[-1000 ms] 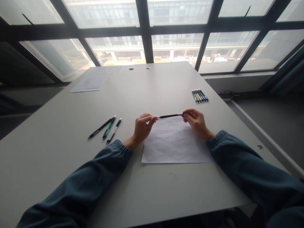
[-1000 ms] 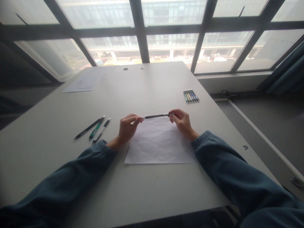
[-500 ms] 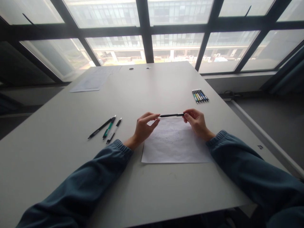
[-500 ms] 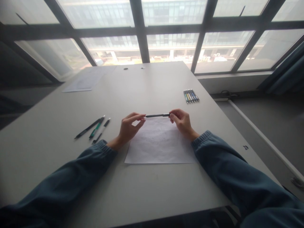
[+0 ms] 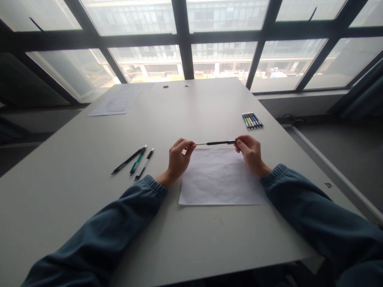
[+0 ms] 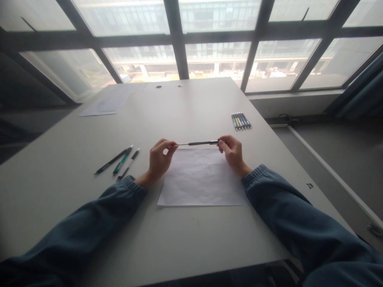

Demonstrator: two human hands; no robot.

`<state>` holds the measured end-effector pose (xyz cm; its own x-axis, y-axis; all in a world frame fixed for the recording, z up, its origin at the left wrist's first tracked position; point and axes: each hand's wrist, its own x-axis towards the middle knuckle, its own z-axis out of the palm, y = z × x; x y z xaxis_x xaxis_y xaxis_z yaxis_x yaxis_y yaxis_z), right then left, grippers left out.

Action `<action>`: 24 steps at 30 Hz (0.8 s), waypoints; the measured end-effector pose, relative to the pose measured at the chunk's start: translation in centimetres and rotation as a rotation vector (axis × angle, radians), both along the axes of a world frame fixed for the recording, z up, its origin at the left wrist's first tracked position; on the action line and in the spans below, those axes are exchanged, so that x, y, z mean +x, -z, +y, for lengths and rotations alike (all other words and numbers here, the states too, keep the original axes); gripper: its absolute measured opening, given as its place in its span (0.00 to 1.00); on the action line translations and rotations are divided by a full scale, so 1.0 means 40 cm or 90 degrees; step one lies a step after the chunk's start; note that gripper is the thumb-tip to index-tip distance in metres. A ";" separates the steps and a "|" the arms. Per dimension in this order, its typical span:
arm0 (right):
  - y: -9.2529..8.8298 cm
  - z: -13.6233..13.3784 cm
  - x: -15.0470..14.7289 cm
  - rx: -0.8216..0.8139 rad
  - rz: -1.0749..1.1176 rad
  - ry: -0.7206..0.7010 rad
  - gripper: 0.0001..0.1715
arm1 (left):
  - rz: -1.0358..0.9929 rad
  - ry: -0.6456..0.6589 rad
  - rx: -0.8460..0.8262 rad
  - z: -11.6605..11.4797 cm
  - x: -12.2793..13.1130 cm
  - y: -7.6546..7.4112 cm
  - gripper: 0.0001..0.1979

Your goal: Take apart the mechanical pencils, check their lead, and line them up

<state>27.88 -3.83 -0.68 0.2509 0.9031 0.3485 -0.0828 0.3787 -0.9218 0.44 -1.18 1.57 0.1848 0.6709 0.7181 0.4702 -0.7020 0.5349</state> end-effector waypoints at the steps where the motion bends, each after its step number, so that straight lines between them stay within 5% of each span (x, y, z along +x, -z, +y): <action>1: 0.001 0.003 0.003 0.003 0.013 0.020 0.07 | -0.004 -0.005 0.006 0.000 0.000 0.000 0.08; 11: -0.004 0.020 0.019 -0.027 0.074 0.165 0.11 | -0.031 -0.025 0.004 -0.001 -0.006 0.006 0.15; 24: 0.001 0.011 0.001 -0.047 -0.158 0.098 0.15 | 0.096 0.110 -0.024 0.016 0.001 0.028 0.10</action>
